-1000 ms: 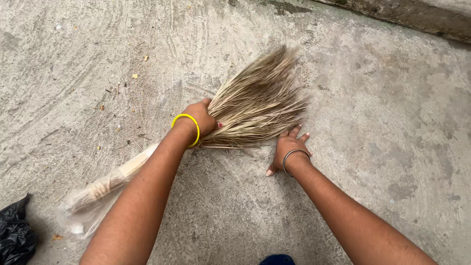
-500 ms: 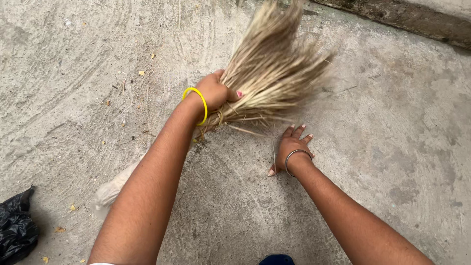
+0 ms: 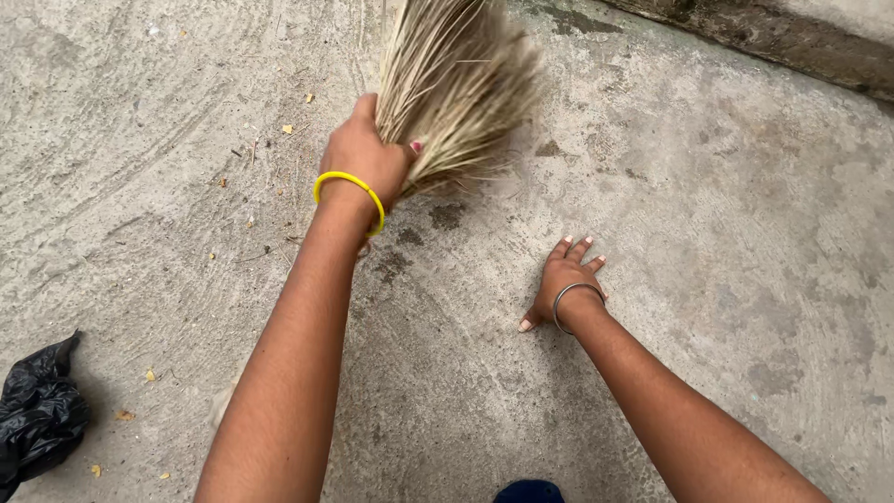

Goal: The person sweeps debris from a concrete floor into an orange dustpan using a short handheld broom.

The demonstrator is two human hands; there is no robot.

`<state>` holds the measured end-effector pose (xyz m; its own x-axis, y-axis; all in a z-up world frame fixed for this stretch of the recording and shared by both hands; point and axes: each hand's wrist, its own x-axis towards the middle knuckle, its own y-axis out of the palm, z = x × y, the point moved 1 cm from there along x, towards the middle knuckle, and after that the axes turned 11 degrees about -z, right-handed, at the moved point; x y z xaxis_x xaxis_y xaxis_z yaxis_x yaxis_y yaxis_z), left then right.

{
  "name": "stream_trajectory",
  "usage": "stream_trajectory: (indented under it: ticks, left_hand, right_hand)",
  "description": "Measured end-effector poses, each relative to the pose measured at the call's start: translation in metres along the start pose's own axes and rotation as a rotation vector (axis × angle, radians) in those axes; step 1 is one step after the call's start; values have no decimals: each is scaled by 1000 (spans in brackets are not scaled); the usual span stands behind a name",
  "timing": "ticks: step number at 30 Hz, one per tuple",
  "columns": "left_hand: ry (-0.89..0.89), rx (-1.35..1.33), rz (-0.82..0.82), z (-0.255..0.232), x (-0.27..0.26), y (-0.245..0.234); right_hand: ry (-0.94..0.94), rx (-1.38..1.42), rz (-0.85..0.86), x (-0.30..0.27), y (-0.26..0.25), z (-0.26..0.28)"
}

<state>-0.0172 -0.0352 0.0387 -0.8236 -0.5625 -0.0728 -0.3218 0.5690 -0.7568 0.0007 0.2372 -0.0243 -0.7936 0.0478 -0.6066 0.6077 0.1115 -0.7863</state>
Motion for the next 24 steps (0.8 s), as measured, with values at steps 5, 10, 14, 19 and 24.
stream_trajectory:
  ticks: [5,10,14,19,24]
  left_hand:
    - [40,257,384,40,-33,34]
    - [39,543,18,57,10,11]
    - [-8,443,-181,41,19,-33]
    - [-82,-23,139,44,-32,-41]
    - [-18,383,423,86,-66,-24]
  right_hand:
    - [-2,-17,-16,2,3,-3]
    - [-11,12,-45,9,8,-5]
    - [-7,-12,-22,6,8,-5]
    - [-11,-1,-33,8,10,-6]
    - [-22,-17,-50,10,11,-9]
